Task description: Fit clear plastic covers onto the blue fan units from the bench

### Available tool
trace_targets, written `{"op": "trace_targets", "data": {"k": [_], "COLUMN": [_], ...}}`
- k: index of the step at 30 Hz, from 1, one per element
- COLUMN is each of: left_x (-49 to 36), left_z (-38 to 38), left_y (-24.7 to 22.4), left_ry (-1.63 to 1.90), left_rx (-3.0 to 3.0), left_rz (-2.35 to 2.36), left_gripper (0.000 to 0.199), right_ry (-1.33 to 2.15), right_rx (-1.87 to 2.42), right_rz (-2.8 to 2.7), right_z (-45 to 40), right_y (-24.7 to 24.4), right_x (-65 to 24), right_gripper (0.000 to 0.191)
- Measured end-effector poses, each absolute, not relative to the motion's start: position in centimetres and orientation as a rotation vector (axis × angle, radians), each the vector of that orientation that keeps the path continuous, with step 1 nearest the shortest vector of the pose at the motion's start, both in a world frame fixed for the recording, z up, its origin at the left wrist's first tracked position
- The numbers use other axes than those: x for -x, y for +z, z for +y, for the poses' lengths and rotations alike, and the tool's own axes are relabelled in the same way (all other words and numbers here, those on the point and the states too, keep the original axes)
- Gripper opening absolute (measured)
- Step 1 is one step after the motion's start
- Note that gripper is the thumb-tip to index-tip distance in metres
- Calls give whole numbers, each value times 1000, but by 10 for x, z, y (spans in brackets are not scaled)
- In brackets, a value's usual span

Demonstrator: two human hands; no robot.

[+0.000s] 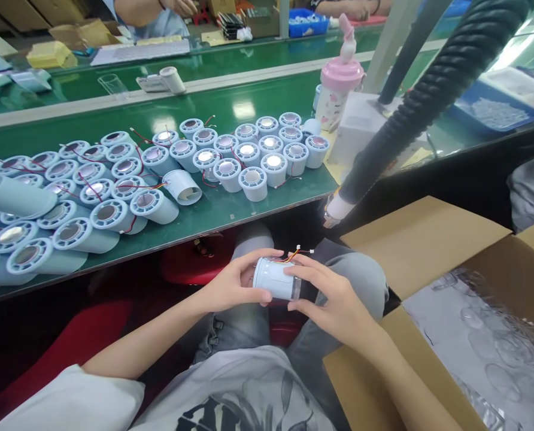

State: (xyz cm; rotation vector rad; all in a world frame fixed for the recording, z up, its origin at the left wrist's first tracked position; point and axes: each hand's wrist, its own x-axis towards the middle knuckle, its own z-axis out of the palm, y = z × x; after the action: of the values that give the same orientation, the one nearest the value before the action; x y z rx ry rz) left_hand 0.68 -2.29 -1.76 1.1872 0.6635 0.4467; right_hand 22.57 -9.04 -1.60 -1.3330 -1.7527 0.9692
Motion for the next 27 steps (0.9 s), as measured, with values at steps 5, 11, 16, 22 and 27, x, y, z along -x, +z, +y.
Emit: {"op": "trace_targets", "data": {"k": [5, 11, 16, 22, 27], "left_x": [-2, 0, 1, 3, 4], "left_z": [-21, -22, -23, -23, -23], "left_y": [-8, -1, -3, -3, -2], "left_ry": [449, 508, 514, 528, 529], "left_rx": [-1399, -1514, -1569, -1654, -1698], "left_rz": [667, 608, 586, 562, 555], "left_gripper": [76, 80, 78, 80, 78], "right_ry": [1228, 1396, 1520, 1699, 1773], "right_rx": [1275, 1250, 1237, 1152, 1163], "right_rz": [-1540, -1401, -1325, -1177, -1069], "right_z": [-92, -93, -93, -93, -93], "right_y": [-15, -9, -5, -9, -10], "right_x": [-224, -224, -225, -225, -223], "right_gripper": [42, 45, 49, 44, 43]}}
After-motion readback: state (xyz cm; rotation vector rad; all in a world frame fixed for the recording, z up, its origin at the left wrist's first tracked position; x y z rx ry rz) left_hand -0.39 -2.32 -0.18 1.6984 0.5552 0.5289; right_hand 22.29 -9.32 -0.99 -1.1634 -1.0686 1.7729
